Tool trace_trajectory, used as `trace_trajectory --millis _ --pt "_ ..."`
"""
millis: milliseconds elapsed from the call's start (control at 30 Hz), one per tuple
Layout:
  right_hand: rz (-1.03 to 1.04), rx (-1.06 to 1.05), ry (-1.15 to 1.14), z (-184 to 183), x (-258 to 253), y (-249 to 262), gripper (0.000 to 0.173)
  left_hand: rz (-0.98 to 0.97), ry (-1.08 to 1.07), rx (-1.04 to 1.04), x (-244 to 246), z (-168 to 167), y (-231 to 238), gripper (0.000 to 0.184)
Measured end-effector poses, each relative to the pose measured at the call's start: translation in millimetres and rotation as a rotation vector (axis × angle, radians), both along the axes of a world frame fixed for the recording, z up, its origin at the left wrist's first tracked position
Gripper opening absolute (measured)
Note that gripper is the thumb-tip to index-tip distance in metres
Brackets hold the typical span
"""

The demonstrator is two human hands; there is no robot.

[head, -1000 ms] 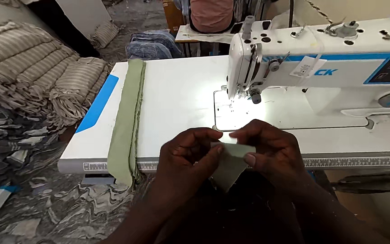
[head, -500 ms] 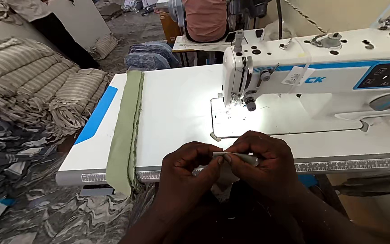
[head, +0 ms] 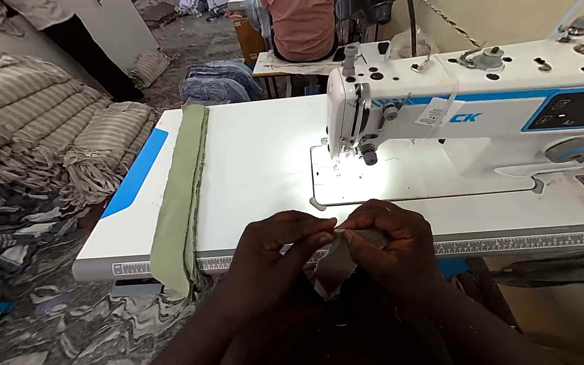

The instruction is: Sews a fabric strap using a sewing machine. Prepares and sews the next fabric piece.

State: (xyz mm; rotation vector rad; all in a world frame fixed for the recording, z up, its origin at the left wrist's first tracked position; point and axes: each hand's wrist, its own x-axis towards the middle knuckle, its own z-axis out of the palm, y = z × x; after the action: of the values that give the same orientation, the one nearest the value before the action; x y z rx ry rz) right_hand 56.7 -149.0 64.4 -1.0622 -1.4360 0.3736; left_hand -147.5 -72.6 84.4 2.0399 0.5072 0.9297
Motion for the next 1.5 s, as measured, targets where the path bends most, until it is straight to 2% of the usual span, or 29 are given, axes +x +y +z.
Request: trace_trajectory --millis 67,167,233,300,433,500,600,833,1100,1200,1267,1300,1400,1433,1500 --pt "0.025 -0.016 -0.004 0.7 -1.3 0.2 0.006 -0.044 0.005 0.093 -1.3 2.2 5.6 0.019" --pt "0.078 -0.074 0.005 2.1 3.7 0.4 0.01 0.061 0.006 0.29 -1.1 -0.2 4.9 0.017" --pt "0.133 -0.123 0.08 3.6 9.5 -0.5 0.014 0.124 -0.037 0.297 1.3 -0.2 2.4 0.013" --pt "0.161 -0.173 0.163 4.1 12.6 -1.5 0.013 0.144 -0.055 0.18 3.0 0.2 -0.5 0.006" --pt "0.112 -0.208 0.24 10.2 9.3 -4.7 0.01 0.073 -0.077 -0.14 2.6 1.0 -3.6 0.007" --pt "0.167 -0.222 0.231 13.6 11.1 -6.6 0.012 -0.025 -0.153 -0.316 1.2 0.3 -2.1 0.005" --pt "0.201 -0.211 0.193 15.2 11.7 -6.5 0.011 -0.171 -0.24 -0.49 -1.8 -2.2 2.8 0.013" --pt "0.204 -0.194 0.24 13.8 9.0 -7.7 0.011 -0.219 -0.287 -0.558 -1.5 -3.5 3.1 0.014" --pt "0.436 -0.306 0.677 5.6 4.4 -10.0 0.011 -0.283 -0.364 -0.729 4.1 0.7 -1.7 0.012" --pt "0.413 -0.311 0.757 7.8 2.1 -8.3 0.009 -0.194 -0.39 -0.636 8.9 4.3 -10.2 0.011" --pt "0.332 -0.26 0.707 10.6 -0.8 -7.7 0.008 -0.135 -0.403 -0.576 12.4 7.2 -15.8 0.011" --pt "0.236 -0.193 0.589 11.7 -3.6 -7.5 0.007 -0.087 -0.381 -0.489 14.2 8.1 -18.6 0.01" --pt "-0.198 0.222 -0.043 5.1 -8.0 -0.5 0.01 0.127 -0.184 0.073 17.8 6.1 -26.5 0.007" --pt "-0.214 0.309 -0.158 2.9 -5.8 0.4 0.011 0.151 -0.164 0.182 17.5 3.1 -28.6 0.01" --pt "-0.114 0.304 -0.148 1.2 -0.2 2.3 0.013 0.149 -0.161 0.198 16.2 -1.3 -30.2 0.011"
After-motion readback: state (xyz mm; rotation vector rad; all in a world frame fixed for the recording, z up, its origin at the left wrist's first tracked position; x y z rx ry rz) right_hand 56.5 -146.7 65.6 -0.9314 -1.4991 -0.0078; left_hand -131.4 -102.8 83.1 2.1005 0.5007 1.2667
